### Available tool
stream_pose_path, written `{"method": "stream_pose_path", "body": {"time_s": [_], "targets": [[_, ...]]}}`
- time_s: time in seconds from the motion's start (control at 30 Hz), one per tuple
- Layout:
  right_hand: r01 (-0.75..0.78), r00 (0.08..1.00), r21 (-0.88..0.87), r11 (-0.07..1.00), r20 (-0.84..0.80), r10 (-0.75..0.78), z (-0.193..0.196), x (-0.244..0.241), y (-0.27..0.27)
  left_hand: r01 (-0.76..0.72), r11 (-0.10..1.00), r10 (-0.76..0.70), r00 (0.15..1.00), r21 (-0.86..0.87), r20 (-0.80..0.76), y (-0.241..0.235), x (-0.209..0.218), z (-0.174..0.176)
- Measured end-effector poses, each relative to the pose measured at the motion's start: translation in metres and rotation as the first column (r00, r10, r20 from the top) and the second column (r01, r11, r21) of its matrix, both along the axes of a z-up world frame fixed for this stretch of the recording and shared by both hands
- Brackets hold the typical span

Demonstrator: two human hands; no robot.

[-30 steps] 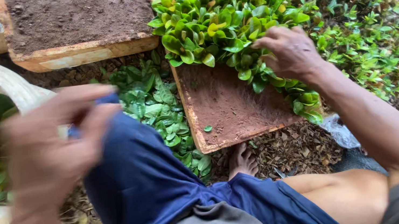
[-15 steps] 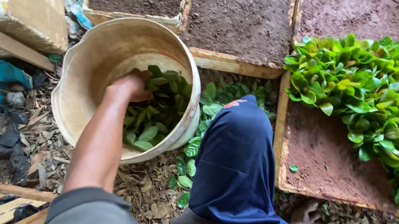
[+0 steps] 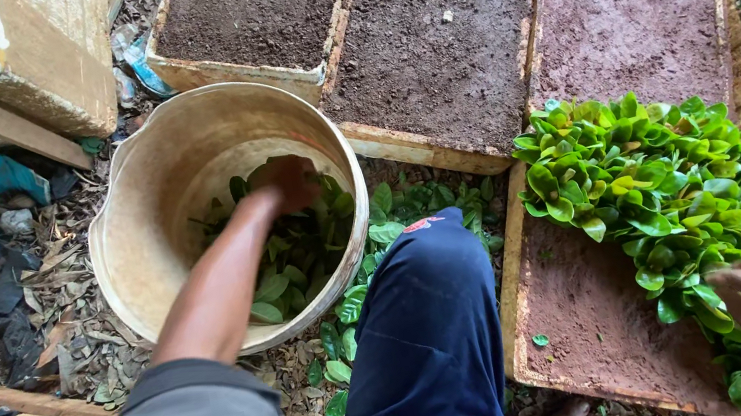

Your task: The person takes green leaves from a bucket and places them into a soil-filled tray. The person repeatedly picks leaves and arranges them in the tray.

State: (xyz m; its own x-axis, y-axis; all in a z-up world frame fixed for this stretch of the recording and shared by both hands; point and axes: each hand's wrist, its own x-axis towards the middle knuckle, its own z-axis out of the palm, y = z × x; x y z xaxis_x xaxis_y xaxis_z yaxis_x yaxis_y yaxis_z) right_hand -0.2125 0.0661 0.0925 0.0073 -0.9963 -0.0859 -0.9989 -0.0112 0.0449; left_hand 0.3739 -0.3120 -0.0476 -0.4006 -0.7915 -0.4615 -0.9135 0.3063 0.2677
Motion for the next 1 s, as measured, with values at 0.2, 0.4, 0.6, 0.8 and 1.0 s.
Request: {"method": "stream_pose_path", "body": {"time_s": [0.2,0.4,0.6,0.8,1.0], "targets": [[-0.088,0.982,-0.193,0.977,0.149,0.118,0.054,0.087,-0.056,-0.252,0.968,0.247,0.924,0.023,-0.291,0.009,0.038,0.135],[-0.180,0.799,-0.384,0.906,0.480,0.362,0.120,0.200,-0.099,-0.105,0.959,0.282,0.388,0.262,-0.878,0.096,-0.016,0.255],[-0.097,0.697,-0.493,0.864,0.586,0.413,0.149,0.241,-0.115,0.087,0.914,0.392,0.054,0.396,-0.918,0.166,-0.146,0.245],[0.073,0.699,-0.520,0.851,0.635,0.328,0.132,0.200,-0.096,0.105,0.916,0.373,0.129,0.386,-0.919,0.194,-0.209,0.226],[0.078,0.693,-0.493,0.866,0.652,0.309,0.114,0.185,-0.081,0.087,0.935,0.317,0.221,0.343,-0.922,0.206,-0.221,0.216]]}}
